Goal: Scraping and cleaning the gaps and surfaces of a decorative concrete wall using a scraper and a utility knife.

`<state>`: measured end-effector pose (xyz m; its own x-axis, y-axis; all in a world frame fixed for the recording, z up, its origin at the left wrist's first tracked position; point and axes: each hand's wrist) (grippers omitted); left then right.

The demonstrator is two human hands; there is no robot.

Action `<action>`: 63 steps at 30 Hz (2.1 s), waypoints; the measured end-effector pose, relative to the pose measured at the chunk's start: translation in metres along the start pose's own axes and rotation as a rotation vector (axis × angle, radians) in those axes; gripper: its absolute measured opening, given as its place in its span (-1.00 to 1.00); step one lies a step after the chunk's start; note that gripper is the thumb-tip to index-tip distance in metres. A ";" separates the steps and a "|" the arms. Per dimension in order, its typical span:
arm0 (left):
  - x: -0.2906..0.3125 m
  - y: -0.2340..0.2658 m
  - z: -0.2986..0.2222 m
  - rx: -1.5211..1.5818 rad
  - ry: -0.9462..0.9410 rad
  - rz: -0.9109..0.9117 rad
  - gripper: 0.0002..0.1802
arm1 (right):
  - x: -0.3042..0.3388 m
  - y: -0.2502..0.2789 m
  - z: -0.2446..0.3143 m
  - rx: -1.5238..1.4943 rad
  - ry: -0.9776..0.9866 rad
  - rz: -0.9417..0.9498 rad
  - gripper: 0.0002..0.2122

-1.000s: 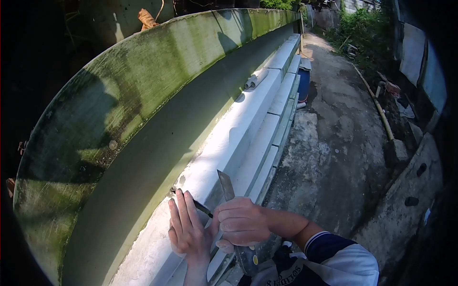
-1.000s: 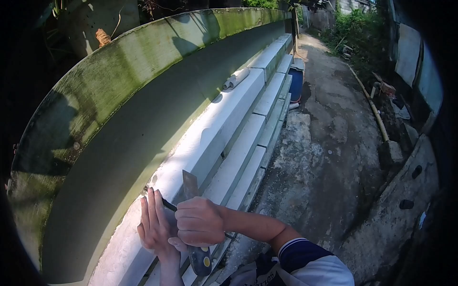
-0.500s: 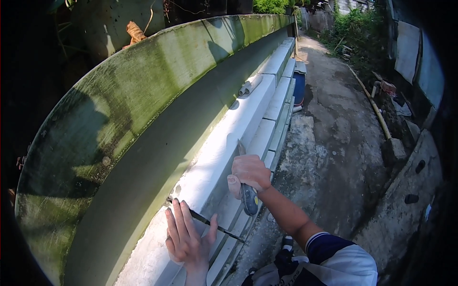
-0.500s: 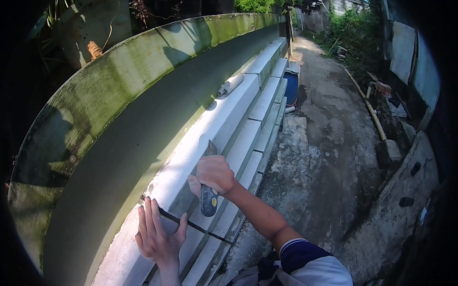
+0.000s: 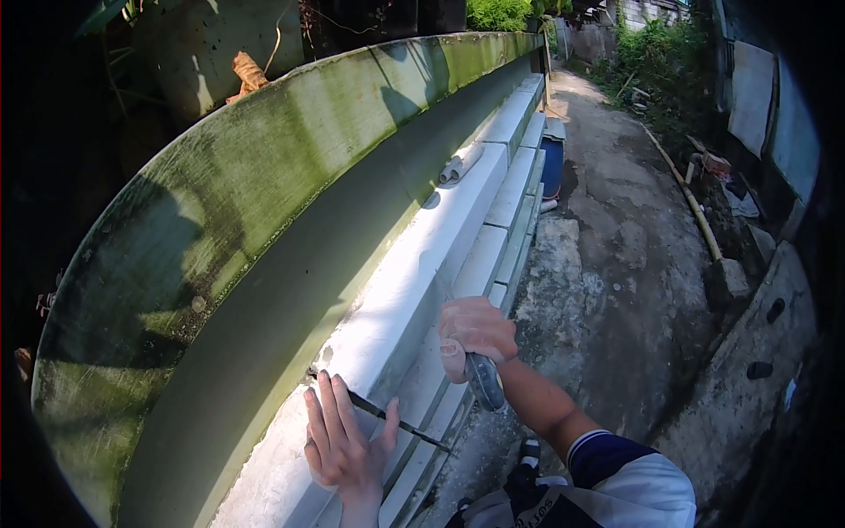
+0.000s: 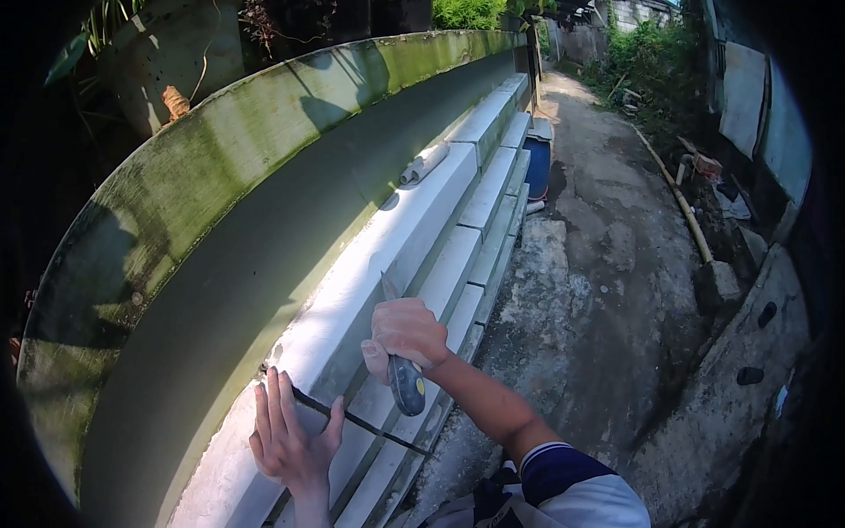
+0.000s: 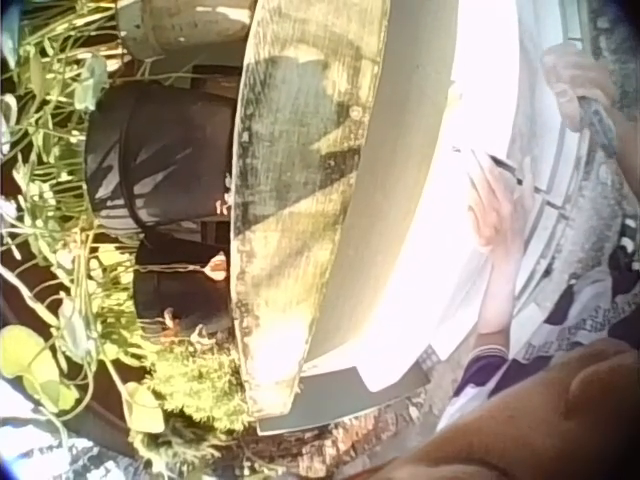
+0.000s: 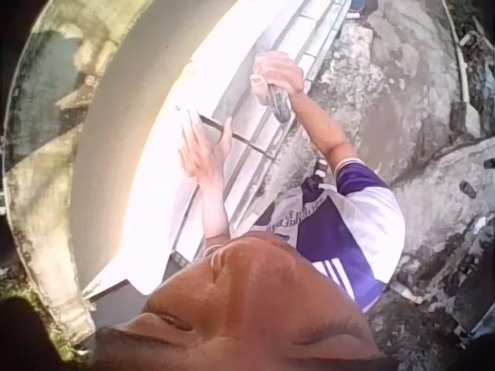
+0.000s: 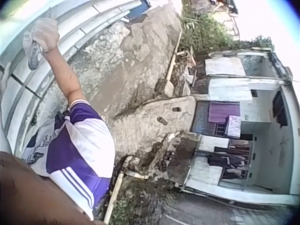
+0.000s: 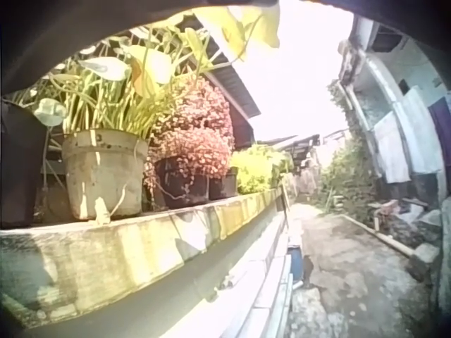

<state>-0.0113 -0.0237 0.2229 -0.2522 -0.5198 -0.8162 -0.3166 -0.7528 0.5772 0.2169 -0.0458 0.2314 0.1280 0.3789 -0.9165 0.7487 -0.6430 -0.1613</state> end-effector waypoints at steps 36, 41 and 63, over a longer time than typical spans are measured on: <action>-0.002 0.007 0.007 -0.045 -0.128 0.097 -0.33 | -0.002 -0.061 0.076 -0.062 0.117 0.256 -0.78; -0.001 0.006 0.007 0.029 -0.088 0.102 -0.41 | -0.013 -0.056 0.075 -0.090 0.068 0.138 -0.77; -0.001 0.001 0.005 0.042 -0.048 0.051 -0.30 | -0.013 -0.036 0.049 -0.116 0.124 0.196 -0.81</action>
<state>-0.0158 -0.0219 0.2239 -0.3118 -0.5364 -0.7842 -0.3401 -0.7077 0.6193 0.1561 -0.0601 0.2309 0.3517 0.3378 -0.8730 0.7705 -0.6341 0.0650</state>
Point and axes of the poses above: each hand's wrist, its own x-axis away from the middle knuckle, its own y-axis out of the back of the hand, z = x × y, and after that the axes turned 14 degrees about y, right-handed
